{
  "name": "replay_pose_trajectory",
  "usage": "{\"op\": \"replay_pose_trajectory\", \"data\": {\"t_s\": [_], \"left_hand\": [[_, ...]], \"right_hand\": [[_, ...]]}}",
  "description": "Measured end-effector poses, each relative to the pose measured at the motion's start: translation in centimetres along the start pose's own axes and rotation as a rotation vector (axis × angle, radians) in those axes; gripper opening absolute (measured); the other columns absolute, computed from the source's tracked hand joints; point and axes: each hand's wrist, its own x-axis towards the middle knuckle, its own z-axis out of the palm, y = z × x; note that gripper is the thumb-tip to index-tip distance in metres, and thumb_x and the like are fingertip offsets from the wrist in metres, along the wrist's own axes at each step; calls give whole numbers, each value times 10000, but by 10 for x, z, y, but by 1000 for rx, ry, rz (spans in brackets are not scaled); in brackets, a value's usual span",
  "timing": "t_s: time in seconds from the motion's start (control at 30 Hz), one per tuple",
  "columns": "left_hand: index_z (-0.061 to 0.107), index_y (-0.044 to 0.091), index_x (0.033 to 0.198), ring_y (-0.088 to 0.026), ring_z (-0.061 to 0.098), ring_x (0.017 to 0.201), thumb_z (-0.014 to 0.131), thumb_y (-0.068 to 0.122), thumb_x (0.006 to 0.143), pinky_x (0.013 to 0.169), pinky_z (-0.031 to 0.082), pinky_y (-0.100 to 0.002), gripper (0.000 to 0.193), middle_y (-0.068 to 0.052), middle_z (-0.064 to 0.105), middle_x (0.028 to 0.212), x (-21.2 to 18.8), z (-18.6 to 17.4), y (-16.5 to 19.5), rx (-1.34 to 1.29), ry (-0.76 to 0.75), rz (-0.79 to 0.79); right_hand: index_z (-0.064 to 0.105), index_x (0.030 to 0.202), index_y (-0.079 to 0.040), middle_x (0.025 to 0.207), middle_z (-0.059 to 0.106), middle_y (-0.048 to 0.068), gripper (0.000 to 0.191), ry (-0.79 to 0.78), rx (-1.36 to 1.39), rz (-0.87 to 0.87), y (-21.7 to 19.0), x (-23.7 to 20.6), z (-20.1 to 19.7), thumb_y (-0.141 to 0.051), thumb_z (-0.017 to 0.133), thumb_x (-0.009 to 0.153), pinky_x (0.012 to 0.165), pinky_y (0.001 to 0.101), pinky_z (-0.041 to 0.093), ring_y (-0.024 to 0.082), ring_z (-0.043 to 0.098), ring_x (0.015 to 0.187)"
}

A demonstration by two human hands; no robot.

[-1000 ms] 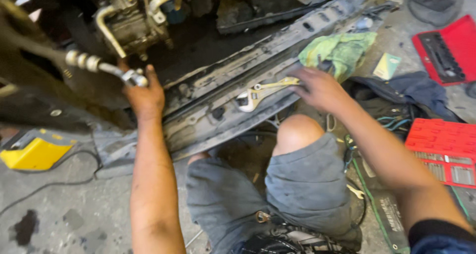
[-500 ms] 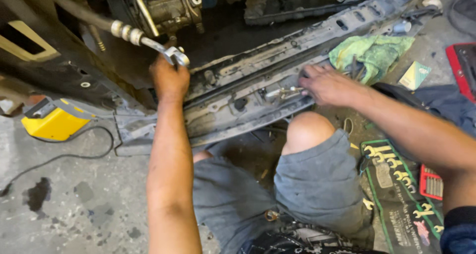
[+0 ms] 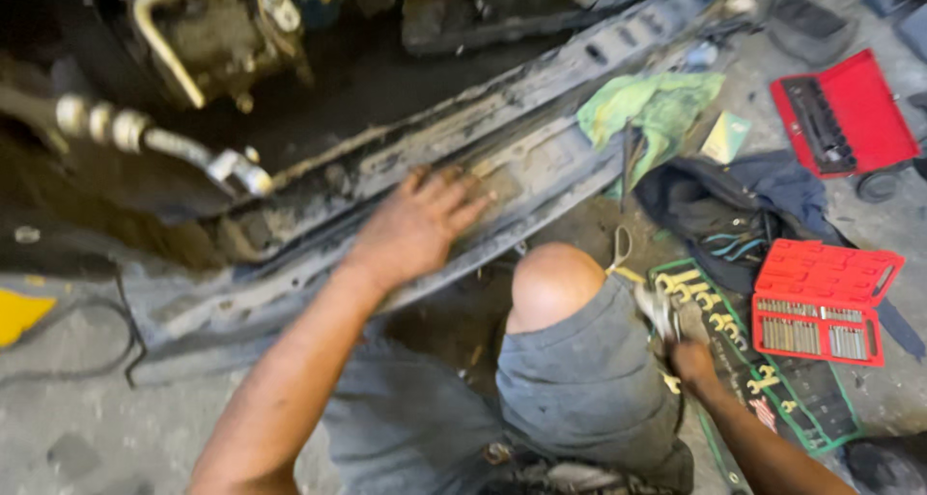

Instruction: The person works at the front of a vehicle with the hood area open, using wrenches to loosen and remove a component from the engine bay. They reposition a hose, fit a wrench onto fasteners, turn the wrench repeatedly, and reach into the engine bay to work the part free.

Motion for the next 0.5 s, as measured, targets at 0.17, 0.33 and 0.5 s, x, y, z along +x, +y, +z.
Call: {"op": "replay_pose_trajectory", "data": {"t_s": [0.17,0.33,0.5], "left_hand": [[696,83,1207,-281,362,1478,527,195,928,1157,264,-637,344,-90,550,1479,7,17,1,98,-316,-33],[691,97,1167,-294,351,1497,497,220,962,1192,258,-634,308,-87,536,1466,1,31,0,222,-484,-21],[691,57,1219,-328,389,1442,526,216,876,1154,297,-634,412,-132,561,1423,-5,39,5,281,-166,112]], "right_hand": [[596,1284,7,1185,631,258,425,2,-297,-68,-50,34,-48,-321,656,1021,902,490,505,426,601,1059],[536,1417,38,1339,574,311,522,662,-55,-659,-168,121,-146,-212,679,981,1052,517,467,482,562,1241],[553,1455,-3,1281,613,316,654,455,-269,-782,-261,169,-186,-100,686,822,997,533,479,485,598,1172]]}}
